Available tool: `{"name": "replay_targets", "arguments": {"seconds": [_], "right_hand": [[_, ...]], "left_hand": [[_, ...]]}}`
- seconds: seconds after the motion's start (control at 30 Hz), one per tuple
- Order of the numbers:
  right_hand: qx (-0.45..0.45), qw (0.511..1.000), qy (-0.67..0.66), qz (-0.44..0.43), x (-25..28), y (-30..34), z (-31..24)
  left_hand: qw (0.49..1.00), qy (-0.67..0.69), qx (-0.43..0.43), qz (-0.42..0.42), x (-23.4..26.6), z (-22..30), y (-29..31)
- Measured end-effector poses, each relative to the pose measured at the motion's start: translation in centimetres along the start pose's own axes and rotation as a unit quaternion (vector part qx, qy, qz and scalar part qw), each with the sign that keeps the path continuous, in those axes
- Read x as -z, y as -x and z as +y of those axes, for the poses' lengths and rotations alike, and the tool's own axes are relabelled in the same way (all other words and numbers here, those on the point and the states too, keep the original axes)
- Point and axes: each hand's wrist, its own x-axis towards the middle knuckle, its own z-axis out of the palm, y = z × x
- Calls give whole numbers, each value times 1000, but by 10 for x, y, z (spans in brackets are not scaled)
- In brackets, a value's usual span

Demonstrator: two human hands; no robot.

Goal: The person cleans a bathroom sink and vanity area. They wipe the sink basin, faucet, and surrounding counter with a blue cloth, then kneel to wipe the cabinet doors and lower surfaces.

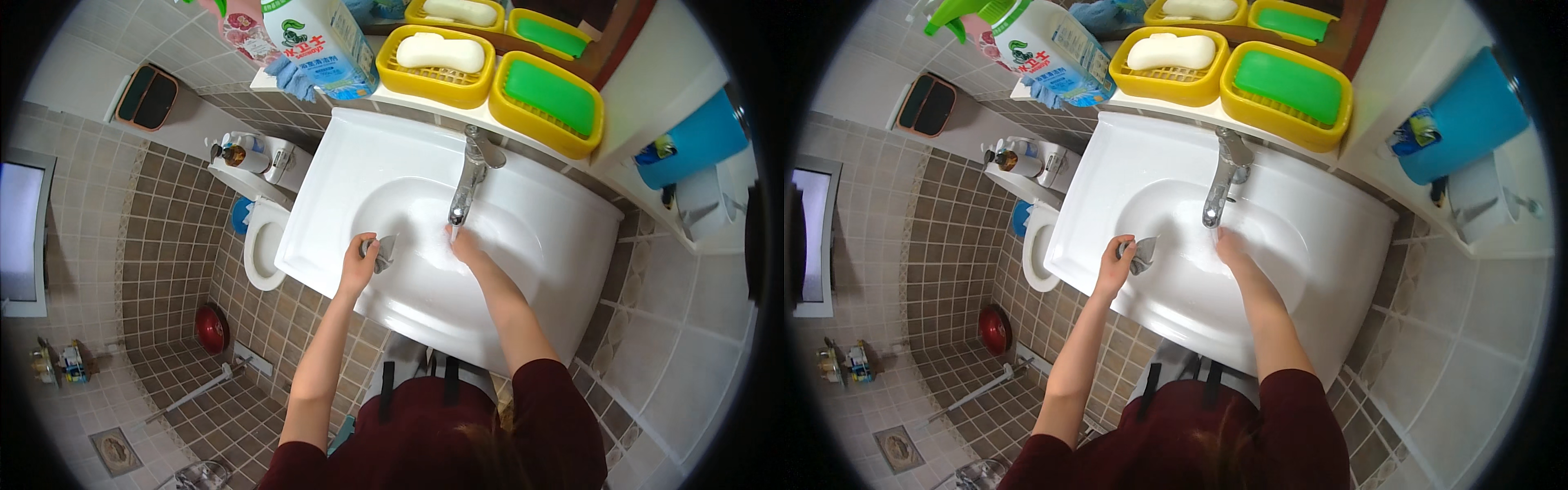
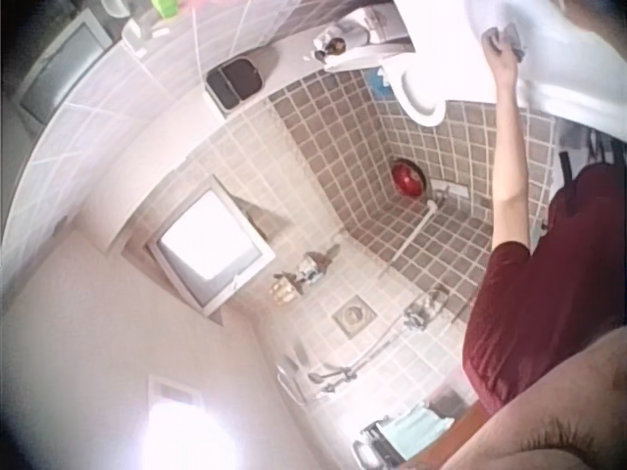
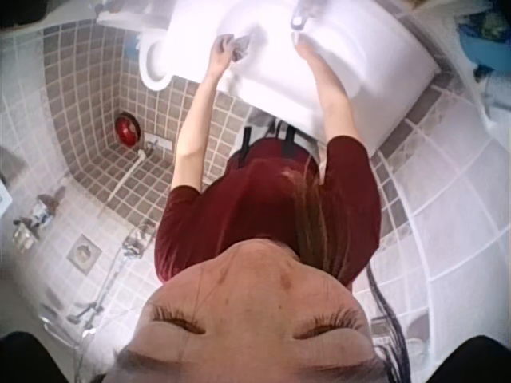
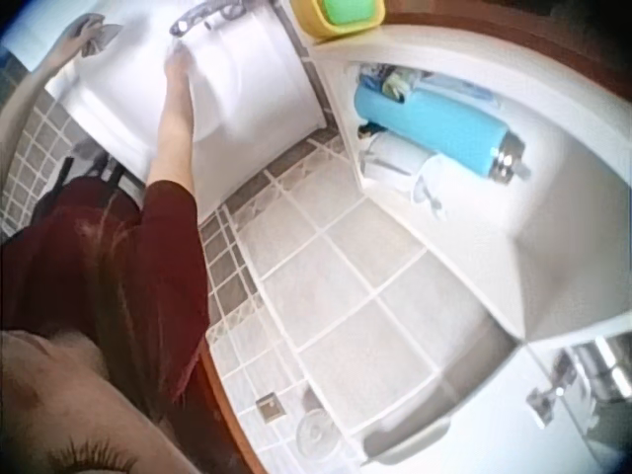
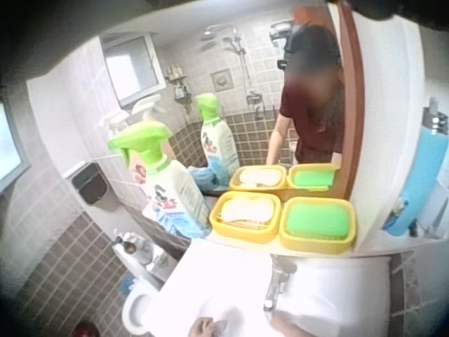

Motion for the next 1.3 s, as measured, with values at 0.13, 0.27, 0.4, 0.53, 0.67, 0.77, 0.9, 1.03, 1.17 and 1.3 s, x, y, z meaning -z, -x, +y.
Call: {"name": "replay_targets", "arguments": {"seconds": [0.13, 0.27, 0.4, 0.53, 0.67, 0.77, 0.9, 1.03, 1.17, 1.3], "right_hand": [[-77, 995, -60, 21, 6, -8, -6], [-53, 992, -119, 0, 32, 5, -27], [-28, 997, -59, -52, 92, 23, -64], [22, 991, -102, -85, 120, 43, -78], [4, 988, -22, -151, 120, 50, -115], [-50, 997, -59, -14, 103, 56, -127], [-149, 981, -124, -8, 111, 44, -188], [-170, 970, -172, 17, 96, 29, -219], [-149, 964, -208, 66, 84, 26, -222], [-157, 946, -249, 136, 81, 27, -200]], "left_hand": [[999, 18, 32, 23, 7, 10, 19], [998, 34, -8, 46, 23, 11, 20], [996, 33, -39, 72, 57, 30, -3], [979, -12, -157, 131, 76, 38, -64], [949, -275, -118, 98, 94, -20, -109], [961, -260, -95, 19, 107, -23, -110], [976, -177, -117, -55, 145, -35, -94], [980, -128, -139, -57, 171, -38, -79], [984, -81, -140, -70, 182, -34, -75], [981, -99, -144, -85, 180, -32, -77]]}}
